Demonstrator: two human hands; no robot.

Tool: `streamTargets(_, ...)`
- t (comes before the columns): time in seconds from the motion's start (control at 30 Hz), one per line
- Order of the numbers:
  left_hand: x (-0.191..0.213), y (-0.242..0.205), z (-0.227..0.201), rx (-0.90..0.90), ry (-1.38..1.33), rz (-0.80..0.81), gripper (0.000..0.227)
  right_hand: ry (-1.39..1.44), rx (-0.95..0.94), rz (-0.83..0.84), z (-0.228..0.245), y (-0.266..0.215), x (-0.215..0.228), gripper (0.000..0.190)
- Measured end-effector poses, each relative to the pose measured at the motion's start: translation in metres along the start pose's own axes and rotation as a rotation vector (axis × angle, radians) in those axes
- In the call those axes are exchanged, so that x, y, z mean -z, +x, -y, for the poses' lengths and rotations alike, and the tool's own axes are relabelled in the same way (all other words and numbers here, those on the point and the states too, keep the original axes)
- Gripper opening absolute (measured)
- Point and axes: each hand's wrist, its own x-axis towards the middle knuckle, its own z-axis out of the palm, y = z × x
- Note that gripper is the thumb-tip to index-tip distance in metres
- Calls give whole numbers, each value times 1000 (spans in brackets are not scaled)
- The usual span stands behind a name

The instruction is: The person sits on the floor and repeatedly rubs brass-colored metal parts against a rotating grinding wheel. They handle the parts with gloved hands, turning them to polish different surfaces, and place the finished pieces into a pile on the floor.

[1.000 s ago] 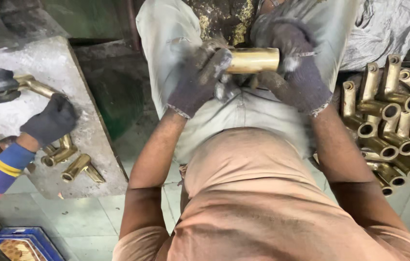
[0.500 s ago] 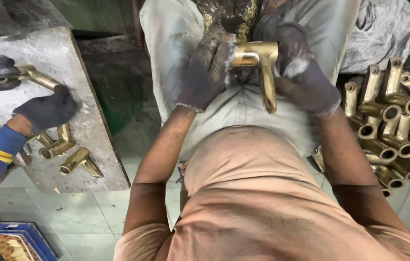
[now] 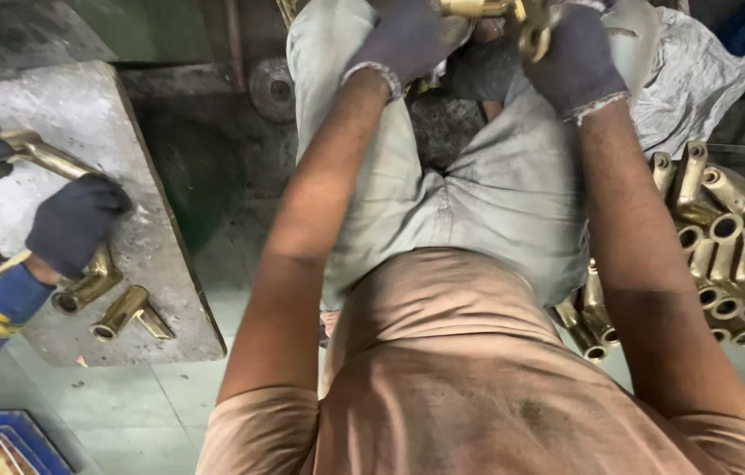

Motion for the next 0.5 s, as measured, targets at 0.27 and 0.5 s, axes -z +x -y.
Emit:
streamTargets(0.27,-9,1,1,286,-202,0,20,-9,100,-101,9,14,7,17)
streamTargets(0.5,22,-13,6,159,179,207,25,84,-97,103,22,33,-9,21)
